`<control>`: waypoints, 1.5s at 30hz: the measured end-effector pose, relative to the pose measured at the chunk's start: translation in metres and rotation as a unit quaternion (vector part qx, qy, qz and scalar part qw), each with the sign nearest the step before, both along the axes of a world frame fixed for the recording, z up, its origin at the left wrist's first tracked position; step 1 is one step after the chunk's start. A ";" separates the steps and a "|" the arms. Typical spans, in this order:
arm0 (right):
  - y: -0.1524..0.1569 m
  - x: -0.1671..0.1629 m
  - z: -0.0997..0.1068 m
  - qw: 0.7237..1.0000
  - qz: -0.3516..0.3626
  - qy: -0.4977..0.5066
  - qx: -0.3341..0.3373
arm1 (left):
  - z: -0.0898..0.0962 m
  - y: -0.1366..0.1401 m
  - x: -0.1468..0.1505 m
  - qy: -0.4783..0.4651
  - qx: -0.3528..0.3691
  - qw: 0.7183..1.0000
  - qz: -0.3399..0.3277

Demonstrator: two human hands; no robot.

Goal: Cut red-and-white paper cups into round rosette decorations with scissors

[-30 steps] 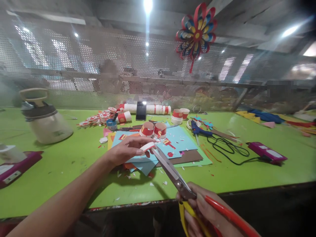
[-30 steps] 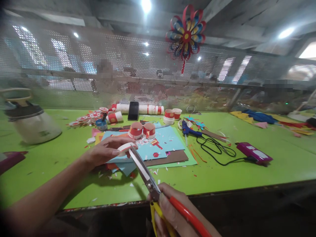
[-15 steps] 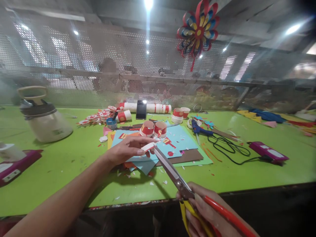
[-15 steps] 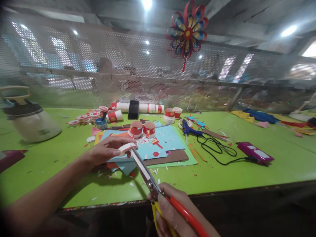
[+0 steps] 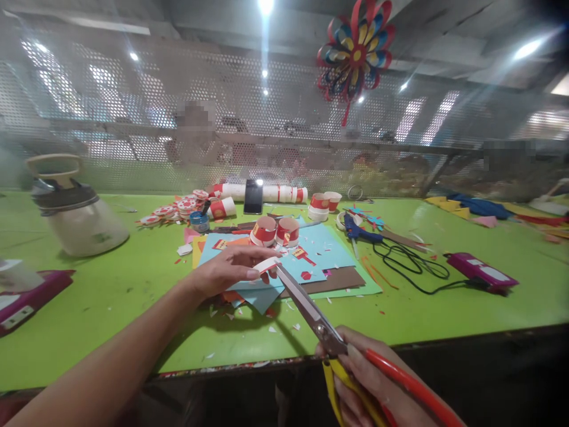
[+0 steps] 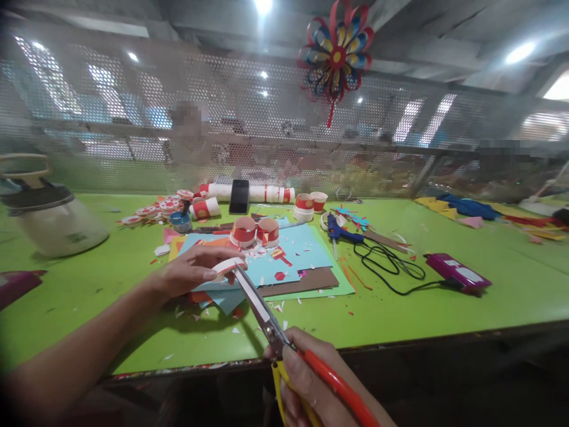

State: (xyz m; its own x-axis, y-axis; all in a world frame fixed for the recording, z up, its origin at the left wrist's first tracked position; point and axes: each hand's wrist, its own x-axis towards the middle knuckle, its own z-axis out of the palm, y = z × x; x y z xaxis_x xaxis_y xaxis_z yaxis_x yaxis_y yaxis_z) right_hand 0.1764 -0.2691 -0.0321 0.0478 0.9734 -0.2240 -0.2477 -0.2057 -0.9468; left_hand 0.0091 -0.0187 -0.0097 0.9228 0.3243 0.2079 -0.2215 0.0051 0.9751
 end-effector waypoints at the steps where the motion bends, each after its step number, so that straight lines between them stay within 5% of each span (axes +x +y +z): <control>1: 0.000 0.000 -0.002 1.000 -0.002 0.007 -0.003 | 0.000 0.000 0.000 0.001 -0.003 1.000 0.001; 45: -0.001 -0.004 -0.001 1.000 0.010 0.018 0.007 | 0.002 -0.001 0.001 0.027 0.028 0.999 0.016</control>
State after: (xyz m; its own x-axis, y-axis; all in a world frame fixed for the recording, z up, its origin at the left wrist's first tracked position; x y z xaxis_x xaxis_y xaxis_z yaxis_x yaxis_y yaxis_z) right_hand 0.1721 -0.2701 -0.0333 0.0196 0.9772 -0.2112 -0.2778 -0.1976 -0.9401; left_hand 0.0099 -0.0201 -0.0077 0.9223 0.3437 0.1767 -0.1673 -0.0569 0.9843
